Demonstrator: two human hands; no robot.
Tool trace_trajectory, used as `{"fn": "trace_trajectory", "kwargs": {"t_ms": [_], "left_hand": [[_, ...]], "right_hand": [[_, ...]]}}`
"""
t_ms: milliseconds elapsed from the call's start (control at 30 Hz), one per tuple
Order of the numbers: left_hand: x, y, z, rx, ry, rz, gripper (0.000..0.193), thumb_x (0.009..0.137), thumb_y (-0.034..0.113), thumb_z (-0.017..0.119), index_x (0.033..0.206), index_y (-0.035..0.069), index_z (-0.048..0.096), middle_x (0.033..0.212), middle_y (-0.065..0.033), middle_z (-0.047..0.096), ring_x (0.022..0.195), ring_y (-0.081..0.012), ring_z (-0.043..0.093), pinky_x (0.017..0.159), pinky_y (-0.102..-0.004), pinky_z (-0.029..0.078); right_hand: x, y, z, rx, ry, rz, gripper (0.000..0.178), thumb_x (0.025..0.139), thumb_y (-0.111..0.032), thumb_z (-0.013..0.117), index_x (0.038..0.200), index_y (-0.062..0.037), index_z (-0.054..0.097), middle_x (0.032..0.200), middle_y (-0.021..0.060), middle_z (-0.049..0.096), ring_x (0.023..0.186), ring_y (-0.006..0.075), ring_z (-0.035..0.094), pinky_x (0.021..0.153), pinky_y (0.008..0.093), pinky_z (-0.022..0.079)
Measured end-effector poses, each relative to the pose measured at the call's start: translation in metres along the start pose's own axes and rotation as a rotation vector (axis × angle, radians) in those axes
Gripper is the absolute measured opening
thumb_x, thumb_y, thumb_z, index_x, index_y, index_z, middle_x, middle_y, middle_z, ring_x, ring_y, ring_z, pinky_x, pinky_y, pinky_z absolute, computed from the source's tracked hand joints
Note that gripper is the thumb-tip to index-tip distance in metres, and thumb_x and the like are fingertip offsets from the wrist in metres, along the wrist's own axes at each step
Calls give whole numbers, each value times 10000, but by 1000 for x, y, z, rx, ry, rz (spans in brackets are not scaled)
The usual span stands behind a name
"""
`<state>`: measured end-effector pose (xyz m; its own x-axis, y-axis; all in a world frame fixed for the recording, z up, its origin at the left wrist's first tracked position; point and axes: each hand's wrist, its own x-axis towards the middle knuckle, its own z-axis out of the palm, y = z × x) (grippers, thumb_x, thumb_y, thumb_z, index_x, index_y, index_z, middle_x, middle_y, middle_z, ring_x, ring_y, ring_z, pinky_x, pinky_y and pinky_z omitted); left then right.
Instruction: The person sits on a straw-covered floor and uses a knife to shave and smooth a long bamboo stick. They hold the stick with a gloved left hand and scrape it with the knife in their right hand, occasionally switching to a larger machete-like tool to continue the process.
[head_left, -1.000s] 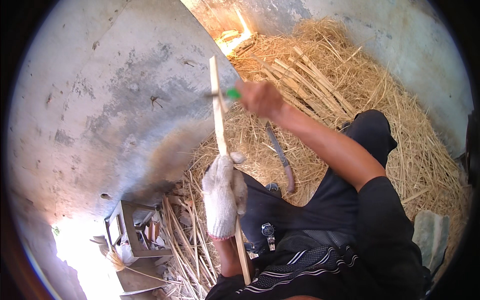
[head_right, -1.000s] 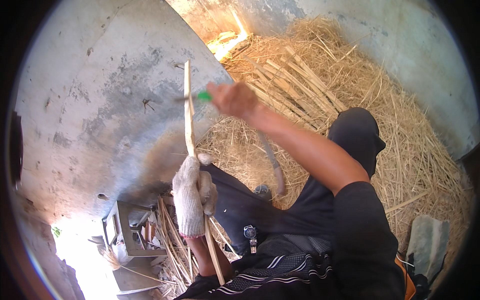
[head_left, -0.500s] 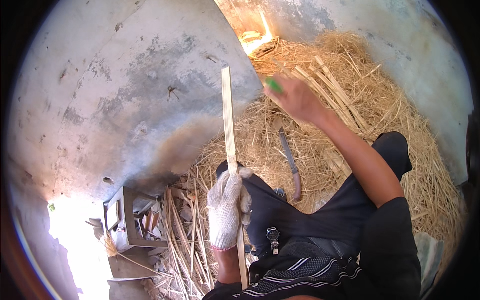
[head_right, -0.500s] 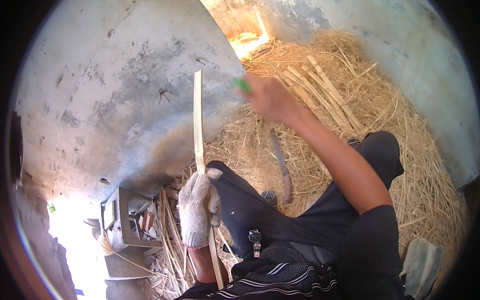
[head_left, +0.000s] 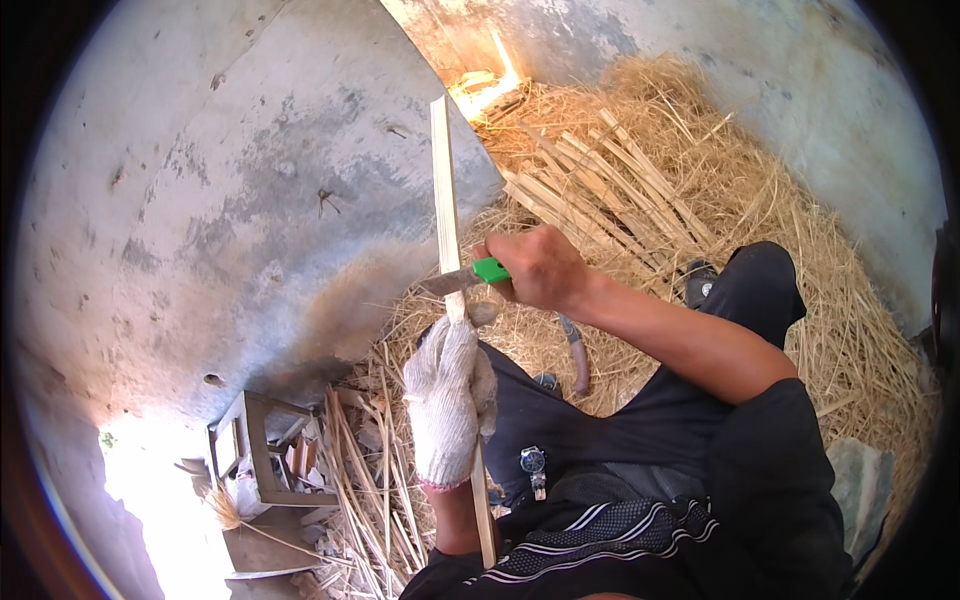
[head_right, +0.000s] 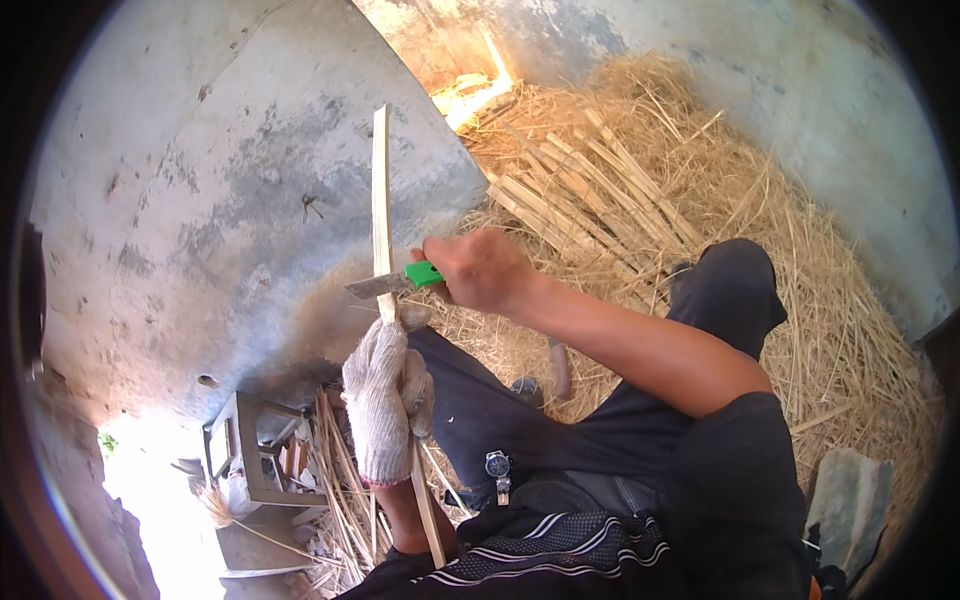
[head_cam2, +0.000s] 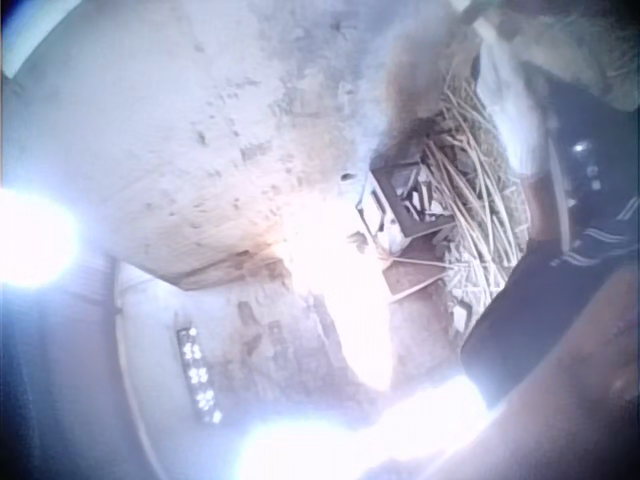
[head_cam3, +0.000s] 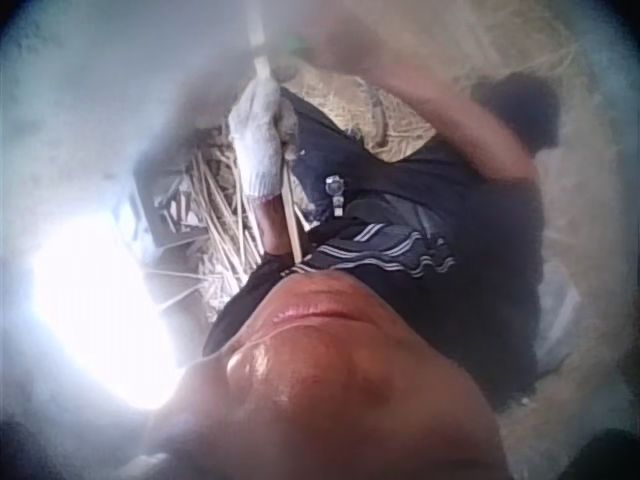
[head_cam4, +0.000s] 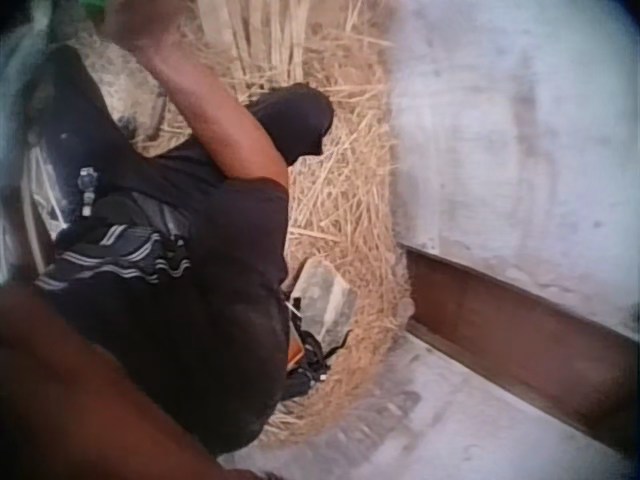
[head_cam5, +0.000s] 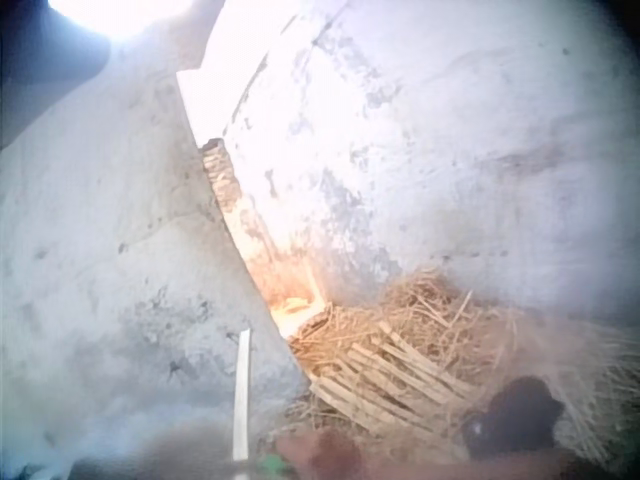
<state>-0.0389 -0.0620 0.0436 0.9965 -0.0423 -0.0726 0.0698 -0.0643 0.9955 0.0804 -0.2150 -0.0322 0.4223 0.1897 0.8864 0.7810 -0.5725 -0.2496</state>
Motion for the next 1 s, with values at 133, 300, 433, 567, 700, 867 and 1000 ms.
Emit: {"fn": "trace_trajectory", "kwargs": {"t_ms": [133,300,433,567,700,867,1000], "left_hand": [[2,-2,8,-16,-69,15,304,1026,266,474,1127,14,612,460,29,339,306,-72,300,288,-239,224],[9,-5,12,-114,-98,4,325,1032,282,458,1118,5,605,454,33,332,301,-80,285,277,-245,227],[19,-4,9,-263,-116,2,339,1036,295,452,1102,-2,601,441,27,327,294,-85,276,275,-246,222],[24,-3,8,-275,-117,36,345,1037,300,450,1101,-7,594,430,24,314,285,-87,267,274,-244,217],[20,-5,11,-248,-114,17,336,1035,302,463,1104,-2,589,438,29,315,289,-78,270,275,-240,200],[20,-14,14,-272,-123,-35,329,1037,308,461,1091,11,592,446,46,304,301,-61,269,281,-232,193],[6,-17,18,-273,-147,-51,312,1037,298,465,1080,20,599,447,53,317,304,-53,291,288,-223,208]], "right_hand": [[10,31,0,-111,26,168,359,987,-186,504,677,-12,553,434,100,510,329,217,523,324,351,393],[19,47,2,-151,117,132,369,983,-192,503,675,2,568,434,114,522,327,227,525,322,358,394],[22,41,4,-40,-35,136,362,957,-221,533,678,1,593,446,125,542,349,229,556,342,359,418],[22,27,5,-27,30,43,329,941,-213,536,686,-20,615,453,110,555,336,204,541,338,341,420],[25,30,3,-111,99,24,287,921,-198,555,701,-29,627,456,98,557,350,198,553,340,337,426],[24,57,11,-250,135,75,226,902,-171,561,735,-43,644,502,94,592,380,191,563,343,319,425],[32,82,7,-302,78,420,281,906,-160,534,653,-47,582,453,55,504,336,173,443,320,330,383]]}}
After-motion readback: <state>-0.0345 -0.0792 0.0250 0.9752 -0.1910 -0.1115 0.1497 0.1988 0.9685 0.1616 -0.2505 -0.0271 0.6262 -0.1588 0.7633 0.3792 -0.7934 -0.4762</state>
